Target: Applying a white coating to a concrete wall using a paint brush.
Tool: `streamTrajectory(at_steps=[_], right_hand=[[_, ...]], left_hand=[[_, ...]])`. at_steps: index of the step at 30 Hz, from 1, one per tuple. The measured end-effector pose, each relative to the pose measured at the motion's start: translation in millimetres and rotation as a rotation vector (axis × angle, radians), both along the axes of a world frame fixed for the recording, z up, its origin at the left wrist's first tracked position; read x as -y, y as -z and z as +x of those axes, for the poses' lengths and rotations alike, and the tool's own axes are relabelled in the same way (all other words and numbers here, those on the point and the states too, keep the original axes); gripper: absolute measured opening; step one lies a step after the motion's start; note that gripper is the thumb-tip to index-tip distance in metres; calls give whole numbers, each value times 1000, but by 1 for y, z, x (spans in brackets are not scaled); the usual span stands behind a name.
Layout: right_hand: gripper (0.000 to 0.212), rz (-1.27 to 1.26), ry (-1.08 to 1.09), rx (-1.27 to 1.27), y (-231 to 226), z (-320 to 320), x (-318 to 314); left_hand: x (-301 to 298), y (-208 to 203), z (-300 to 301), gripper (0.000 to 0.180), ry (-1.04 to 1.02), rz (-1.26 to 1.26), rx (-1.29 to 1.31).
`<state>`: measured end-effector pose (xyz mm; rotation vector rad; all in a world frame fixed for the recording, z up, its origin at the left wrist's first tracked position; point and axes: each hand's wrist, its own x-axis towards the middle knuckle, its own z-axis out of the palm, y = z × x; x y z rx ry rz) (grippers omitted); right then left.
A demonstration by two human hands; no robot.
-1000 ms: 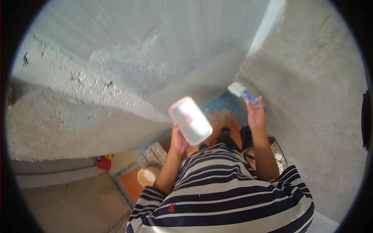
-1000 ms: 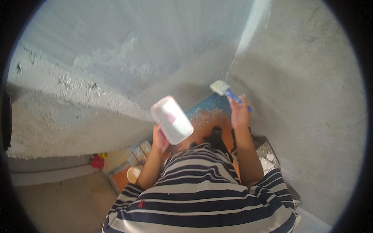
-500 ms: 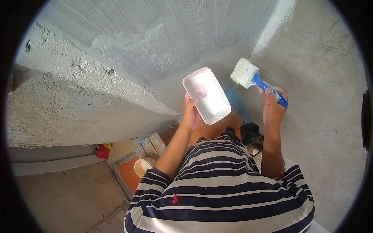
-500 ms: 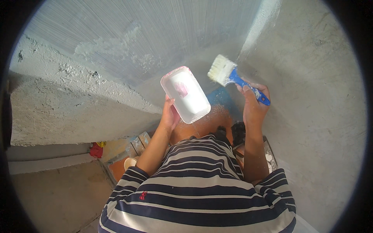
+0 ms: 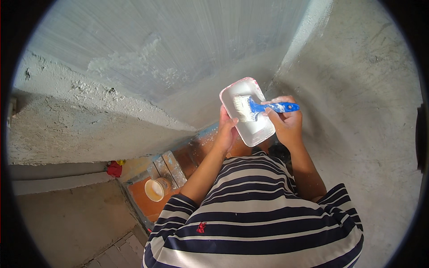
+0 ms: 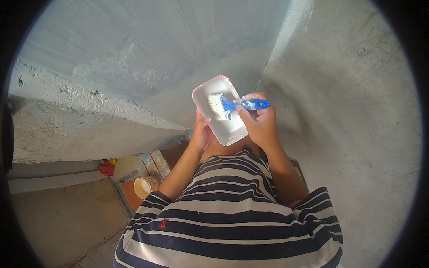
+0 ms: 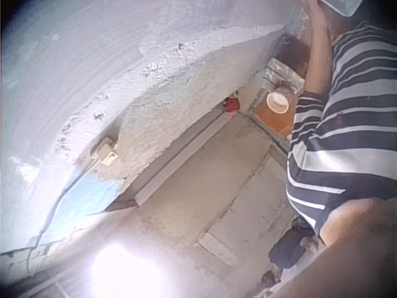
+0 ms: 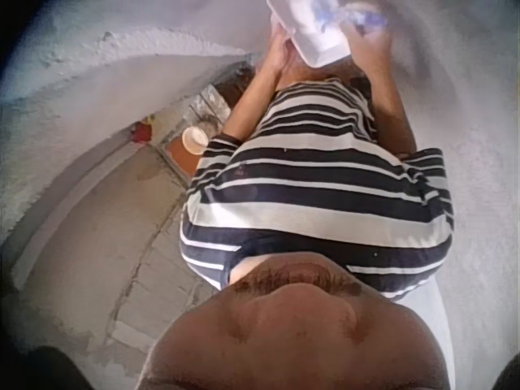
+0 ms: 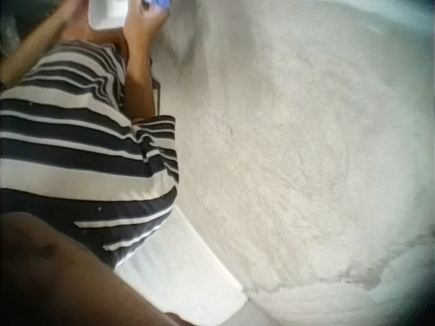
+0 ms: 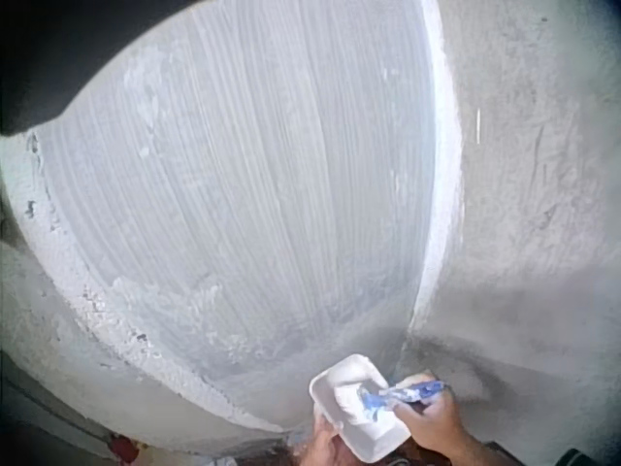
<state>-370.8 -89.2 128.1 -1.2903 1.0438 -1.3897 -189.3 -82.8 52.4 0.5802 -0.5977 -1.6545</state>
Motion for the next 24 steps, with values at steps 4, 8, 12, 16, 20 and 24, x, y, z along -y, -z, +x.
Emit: streamTrajectory(at_steps=[4, 8, 12, 16, 20, 24], right_hand=[[22, -54, -26, -144, 12, -24, 17], [15, -84, -12, -108, 12, -42, 29], [14, -81, -40, -165, 10, -62, 33], [14, -109, -67, -205, 16, -84, 42], [14, -103, -85, -201, 19, -101, 51], [14, -110, -134, -188, 17, -111, 53]], left_hand=[[8, 6, -21, 74, -16, -29, 40], [13, 7, -44, 73, -37, -26, 51], [21, 9, -67, 74, -51, 9, -14], [27, 10, -87, 77, -73, -25, 25], [27, 19, -107, 78, -124, -61, 55], [25, 23, -117, 76, -137, -15, 56]])
